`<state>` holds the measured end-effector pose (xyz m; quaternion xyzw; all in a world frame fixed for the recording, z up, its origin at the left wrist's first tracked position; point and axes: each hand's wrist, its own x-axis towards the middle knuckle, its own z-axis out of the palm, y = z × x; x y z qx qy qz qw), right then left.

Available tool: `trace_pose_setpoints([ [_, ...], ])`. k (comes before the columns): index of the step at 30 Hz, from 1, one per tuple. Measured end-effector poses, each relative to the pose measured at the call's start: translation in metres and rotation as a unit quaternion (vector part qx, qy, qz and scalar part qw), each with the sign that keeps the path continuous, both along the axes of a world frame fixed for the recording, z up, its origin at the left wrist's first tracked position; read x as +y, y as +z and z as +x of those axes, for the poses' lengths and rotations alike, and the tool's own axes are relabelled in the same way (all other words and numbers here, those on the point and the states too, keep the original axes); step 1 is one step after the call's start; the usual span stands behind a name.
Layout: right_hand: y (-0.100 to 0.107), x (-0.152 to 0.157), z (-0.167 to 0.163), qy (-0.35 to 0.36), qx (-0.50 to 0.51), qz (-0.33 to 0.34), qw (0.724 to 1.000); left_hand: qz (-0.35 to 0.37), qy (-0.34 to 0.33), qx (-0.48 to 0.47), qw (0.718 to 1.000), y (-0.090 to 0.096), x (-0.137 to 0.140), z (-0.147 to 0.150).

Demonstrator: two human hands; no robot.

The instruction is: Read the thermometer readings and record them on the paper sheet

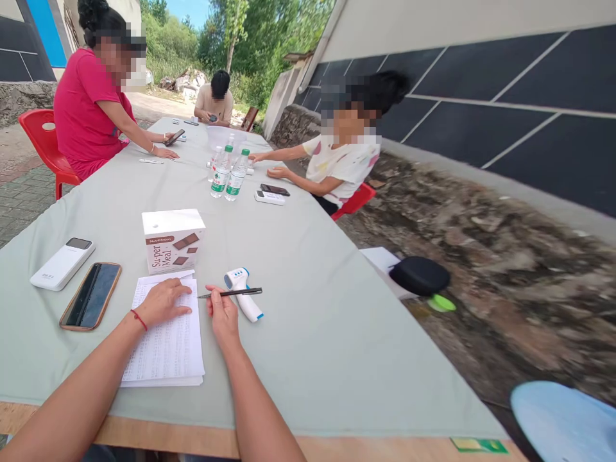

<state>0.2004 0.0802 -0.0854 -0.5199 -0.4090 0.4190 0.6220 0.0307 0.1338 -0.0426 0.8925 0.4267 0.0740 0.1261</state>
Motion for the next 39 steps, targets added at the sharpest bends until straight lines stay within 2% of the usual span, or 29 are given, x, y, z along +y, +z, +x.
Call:
trace_pose_setpoints([
  [4,-0.003,0.0,-0.003,-0.027,-0.026,-0.045,0.998,-0.008,-0.004,0.011,1.0,0.003,-0.002,0.003],
  [9,-0.01,0.003,-0.007,-0.071,-0.089,-0.057,0.992,-0.008,0.002,0.028,1.0,0.006,-0.006,0.008],
  [15,-0.01,0.001,-0.01,-0.059,-0.136,-0.051,0.988,-0.009,0.005,0.023,1.0,0.005,-0.007,0.01],
  [26,-0.01,0.001,-0.011,-0.05,-0.158,-0.059,0.984,0.002,0.003,-0.013,1.0,-0.002,-0.005,0.009],
  [39,-0.008,0.0,-0.009,-0.045,-0.163,-0.067,0.983,-0.008,0.004,0.007,1.0,0.001,-0.005,0.01],
])
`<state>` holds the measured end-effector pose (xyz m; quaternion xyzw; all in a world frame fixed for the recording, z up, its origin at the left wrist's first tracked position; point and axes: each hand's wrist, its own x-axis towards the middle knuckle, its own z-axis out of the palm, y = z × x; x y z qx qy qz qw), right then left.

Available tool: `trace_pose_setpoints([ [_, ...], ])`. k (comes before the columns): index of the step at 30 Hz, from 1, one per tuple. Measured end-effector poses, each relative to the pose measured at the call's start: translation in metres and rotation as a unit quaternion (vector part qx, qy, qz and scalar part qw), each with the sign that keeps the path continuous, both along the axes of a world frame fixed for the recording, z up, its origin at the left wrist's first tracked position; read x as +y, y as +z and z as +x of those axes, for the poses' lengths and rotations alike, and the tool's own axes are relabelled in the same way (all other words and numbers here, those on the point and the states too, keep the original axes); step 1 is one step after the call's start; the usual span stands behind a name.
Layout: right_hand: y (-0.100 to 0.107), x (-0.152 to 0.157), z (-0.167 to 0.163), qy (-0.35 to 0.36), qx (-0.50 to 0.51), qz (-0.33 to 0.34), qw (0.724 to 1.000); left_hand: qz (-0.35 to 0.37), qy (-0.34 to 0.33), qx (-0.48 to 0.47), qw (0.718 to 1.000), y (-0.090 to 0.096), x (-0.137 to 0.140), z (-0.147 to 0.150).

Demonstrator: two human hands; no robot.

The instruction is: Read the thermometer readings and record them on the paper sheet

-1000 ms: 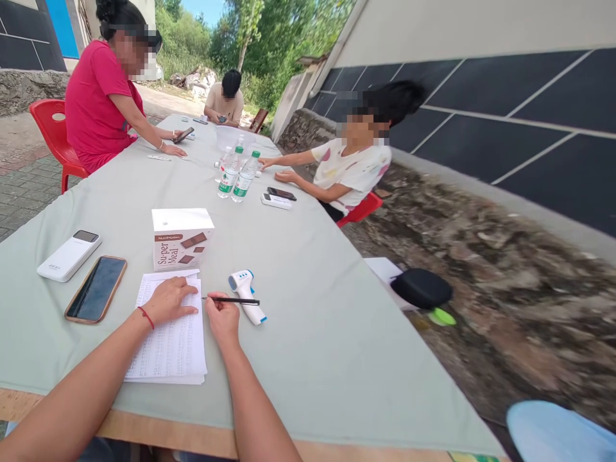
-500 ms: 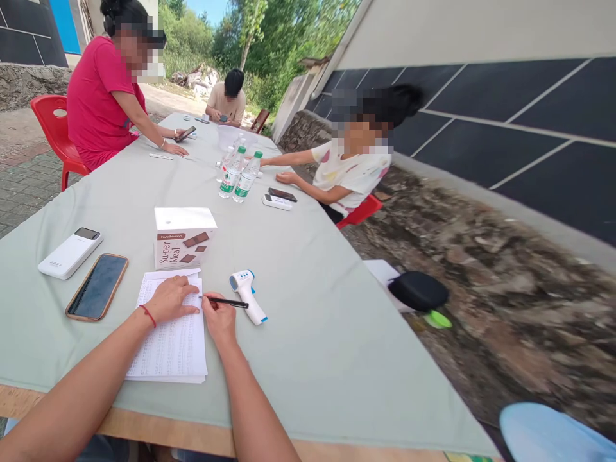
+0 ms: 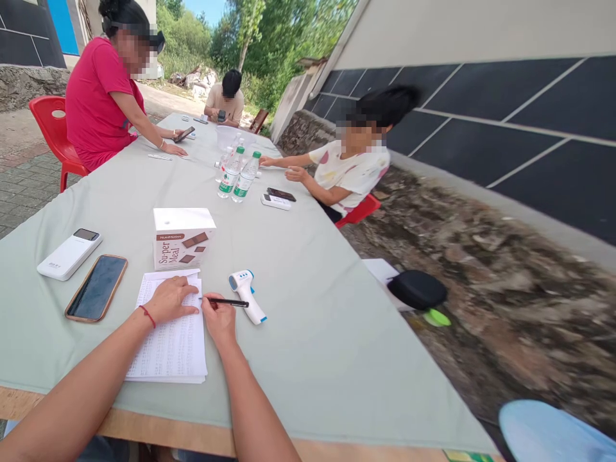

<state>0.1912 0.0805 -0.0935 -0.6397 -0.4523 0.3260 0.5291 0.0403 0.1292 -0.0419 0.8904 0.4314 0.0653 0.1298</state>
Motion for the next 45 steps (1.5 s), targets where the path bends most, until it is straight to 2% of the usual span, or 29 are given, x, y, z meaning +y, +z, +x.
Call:
trace_pose_setpoints([
  [12,-0.002,0.001,0.0,-0.006,-0.008,0.007,1.0,0.006,-0.001,-0.022,1.0,-0.003,0.001,-0.001],
  [28,0.008,-0.002,-0.002,-0.018,-0.025,-0.001,1.0,0.009,-0.001,-0.016,1.0,-0.004,0.001,-0.001],
  [45,0.009,-0.001,-0.002,-0.02,-0.001,-0.015,1.0,0.006,-0.002,-0.001,1.0,-0.001,0.001,-0.001],
])
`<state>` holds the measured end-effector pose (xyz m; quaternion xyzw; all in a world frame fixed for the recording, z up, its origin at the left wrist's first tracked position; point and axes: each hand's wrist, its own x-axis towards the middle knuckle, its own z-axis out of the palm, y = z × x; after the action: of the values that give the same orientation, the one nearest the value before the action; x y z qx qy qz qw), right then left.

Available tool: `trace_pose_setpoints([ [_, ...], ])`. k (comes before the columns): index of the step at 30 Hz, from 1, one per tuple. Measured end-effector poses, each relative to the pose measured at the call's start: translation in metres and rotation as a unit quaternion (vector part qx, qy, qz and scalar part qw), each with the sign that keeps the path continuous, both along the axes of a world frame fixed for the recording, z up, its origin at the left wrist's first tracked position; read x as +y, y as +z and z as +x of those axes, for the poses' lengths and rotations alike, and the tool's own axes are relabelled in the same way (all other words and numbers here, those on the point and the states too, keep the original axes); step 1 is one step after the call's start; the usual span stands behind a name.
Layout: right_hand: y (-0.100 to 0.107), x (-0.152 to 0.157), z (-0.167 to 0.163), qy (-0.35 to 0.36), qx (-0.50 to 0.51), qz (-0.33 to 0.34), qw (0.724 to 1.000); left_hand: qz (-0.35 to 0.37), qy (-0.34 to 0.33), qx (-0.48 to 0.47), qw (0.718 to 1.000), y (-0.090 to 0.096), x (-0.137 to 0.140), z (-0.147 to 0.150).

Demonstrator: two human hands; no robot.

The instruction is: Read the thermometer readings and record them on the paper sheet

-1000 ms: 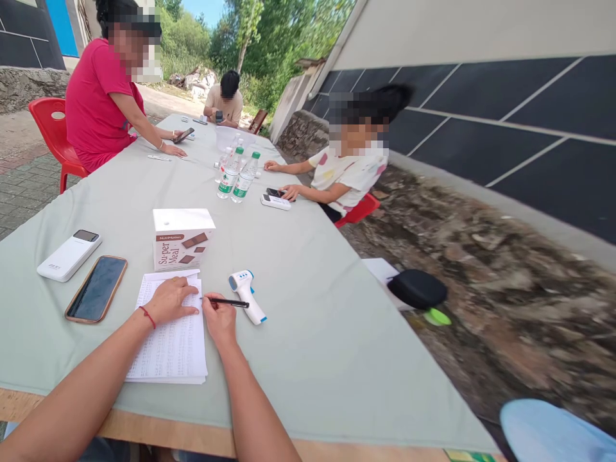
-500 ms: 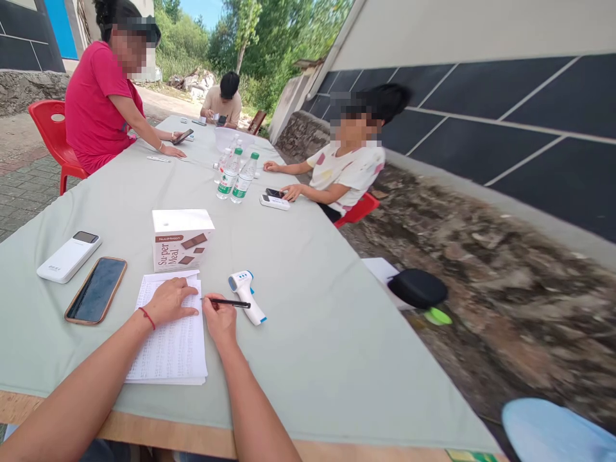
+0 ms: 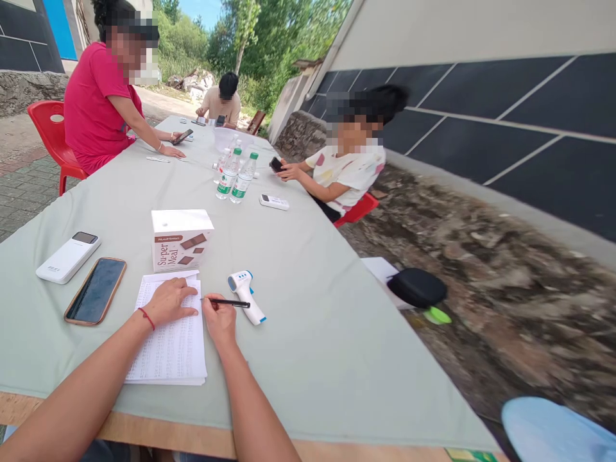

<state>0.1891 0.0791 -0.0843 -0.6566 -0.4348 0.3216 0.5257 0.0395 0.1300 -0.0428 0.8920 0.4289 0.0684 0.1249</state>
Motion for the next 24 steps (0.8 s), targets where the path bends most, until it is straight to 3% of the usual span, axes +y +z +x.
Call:
trace_pose_setpoints([
  [10,-0.007,0.002,0.001,-0.001,-0.011,0.012,1.0,-0.013,0.005,-0.002,1.0,0.001,0.001,0.0],
  [16,-0.019,0.004,0.007,-0.018,-0.005,0.085,0.996,-0.026,0.013,0.011,1.0,0.008,-0.005,0.003],
  [20,-0.031,0.01,0.01,0.007,-0.07,0.133,0.989,-0.046,0.066,-0.001,0.997,0.036,-0.007,-0.006],
  [24,-0.047,0.018,0.008,0.027,-0.148,0.19,0.97,-0.025,0.179,0.024,0.983,0.074,-0.011,-0.048],
])
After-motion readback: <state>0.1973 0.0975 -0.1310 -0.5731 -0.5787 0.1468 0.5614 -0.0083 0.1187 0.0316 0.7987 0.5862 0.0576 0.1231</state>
